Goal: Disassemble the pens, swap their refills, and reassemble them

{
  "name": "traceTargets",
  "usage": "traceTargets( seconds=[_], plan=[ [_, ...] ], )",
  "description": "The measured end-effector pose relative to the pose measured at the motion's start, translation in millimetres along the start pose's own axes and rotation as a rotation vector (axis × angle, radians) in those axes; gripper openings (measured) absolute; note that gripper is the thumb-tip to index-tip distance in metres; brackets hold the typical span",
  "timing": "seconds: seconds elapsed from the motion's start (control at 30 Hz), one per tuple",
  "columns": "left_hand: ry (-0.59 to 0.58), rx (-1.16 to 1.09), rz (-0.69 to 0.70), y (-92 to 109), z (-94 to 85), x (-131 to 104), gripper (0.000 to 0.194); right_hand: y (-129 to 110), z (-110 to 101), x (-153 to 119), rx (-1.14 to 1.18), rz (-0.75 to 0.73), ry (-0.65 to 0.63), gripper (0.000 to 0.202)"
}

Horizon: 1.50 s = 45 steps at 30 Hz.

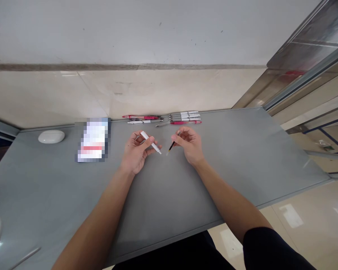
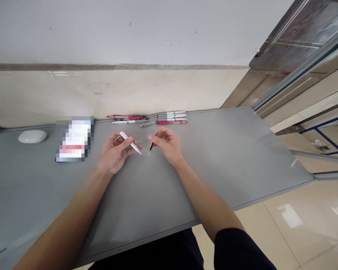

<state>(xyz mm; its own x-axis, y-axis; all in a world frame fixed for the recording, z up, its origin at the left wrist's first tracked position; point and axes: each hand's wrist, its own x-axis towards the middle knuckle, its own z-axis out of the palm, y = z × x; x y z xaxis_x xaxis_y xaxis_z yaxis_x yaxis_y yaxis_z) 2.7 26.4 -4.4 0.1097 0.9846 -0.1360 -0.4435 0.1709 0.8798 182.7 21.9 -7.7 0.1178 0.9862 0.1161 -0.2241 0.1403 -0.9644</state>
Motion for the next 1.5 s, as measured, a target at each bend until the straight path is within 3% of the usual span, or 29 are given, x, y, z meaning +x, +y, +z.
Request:
traceTargets(
  seconds=[0.37,0.73,1.5],
  plan=[
    [-0.015,0.002,-0.026,-2.1,-1.1,1.3,0.031,0.5,-0.1,-0.2,0.011,0.005,-0.037,0.021],
    [-0.045,-0.017,-0.042,-1.0,-2.1,1.9,0.028,3.0,-2.6,3.1,0.142,0.147,-0.104,0.016],
    [-0.183,0.08,0.016,4.1,-2.1,-2.4,0.022,7.1,-1.1,6.6,0.162,0.232,-0.067,0.022]
  ],
)
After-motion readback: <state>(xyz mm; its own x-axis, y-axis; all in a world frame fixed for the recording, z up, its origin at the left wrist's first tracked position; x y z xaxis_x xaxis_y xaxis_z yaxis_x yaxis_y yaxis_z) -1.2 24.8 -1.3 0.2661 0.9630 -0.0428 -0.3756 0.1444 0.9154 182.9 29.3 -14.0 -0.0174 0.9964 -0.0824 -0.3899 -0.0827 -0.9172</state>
